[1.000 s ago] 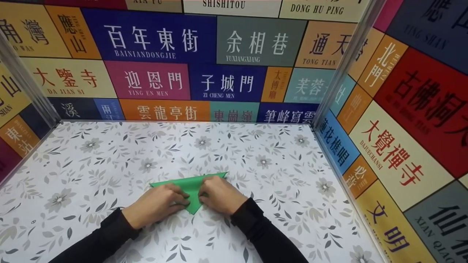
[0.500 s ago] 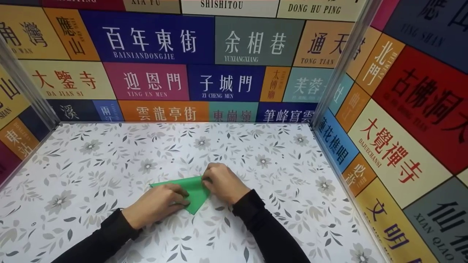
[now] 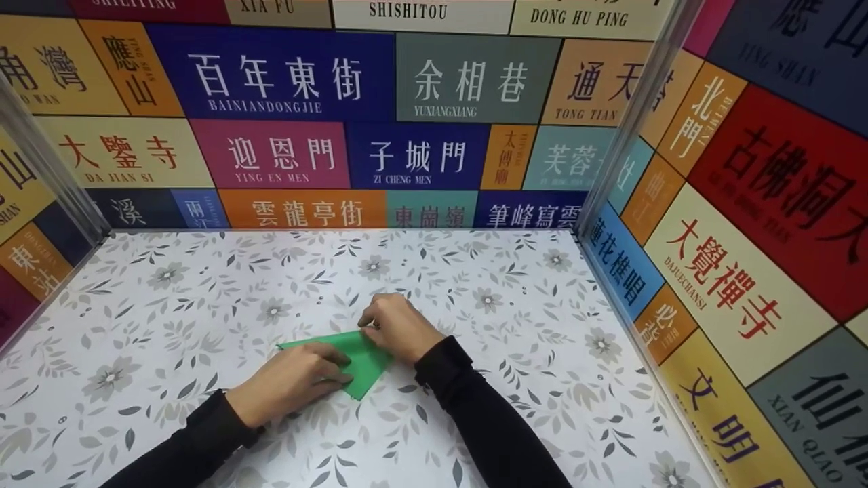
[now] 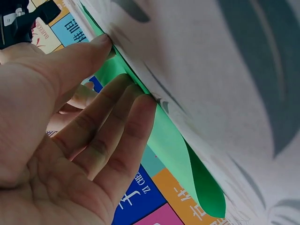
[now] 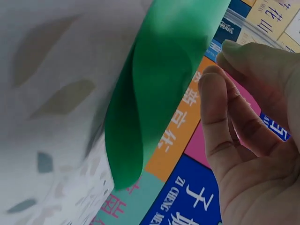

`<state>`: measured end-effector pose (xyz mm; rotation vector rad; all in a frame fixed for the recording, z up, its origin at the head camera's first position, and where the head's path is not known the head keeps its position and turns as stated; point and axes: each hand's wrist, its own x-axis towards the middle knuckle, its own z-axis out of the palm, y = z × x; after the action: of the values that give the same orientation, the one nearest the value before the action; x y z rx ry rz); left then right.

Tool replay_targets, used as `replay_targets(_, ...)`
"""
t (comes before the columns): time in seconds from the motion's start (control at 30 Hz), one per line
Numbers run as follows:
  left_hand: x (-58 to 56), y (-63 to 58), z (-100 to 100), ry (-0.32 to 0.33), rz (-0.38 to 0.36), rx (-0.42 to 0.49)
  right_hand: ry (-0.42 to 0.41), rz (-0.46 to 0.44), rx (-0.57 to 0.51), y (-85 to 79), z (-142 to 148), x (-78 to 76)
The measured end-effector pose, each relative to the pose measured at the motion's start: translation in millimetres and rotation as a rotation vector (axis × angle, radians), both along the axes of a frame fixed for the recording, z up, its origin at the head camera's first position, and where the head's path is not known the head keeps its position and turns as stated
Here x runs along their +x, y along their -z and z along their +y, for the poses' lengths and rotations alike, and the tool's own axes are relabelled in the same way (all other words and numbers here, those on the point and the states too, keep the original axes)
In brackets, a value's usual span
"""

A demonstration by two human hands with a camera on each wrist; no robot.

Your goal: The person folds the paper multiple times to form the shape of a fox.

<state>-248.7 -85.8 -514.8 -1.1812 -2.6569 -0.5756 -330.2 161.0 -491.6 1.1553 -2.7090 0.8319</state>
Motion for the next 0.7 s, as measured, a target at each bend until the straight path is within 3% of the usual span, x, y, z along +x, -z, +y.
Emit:
replay_targets(0.23,1.3,0.6,0,0.010,-0.018,0.007,-0.041,-0.034,0.031,4.8,-12,-9.8)
replay_targets(0.37,2.6,0.6,-2,0.020,0.014,0.017,-0.060,-0.027,0.048,7.4,-17,-13.4)
replay_targets(0.7,2.2,1.4,-3,0.007,0.016,0.019,-0.051,-0.027,0.078,11.8,-21,-19.9)
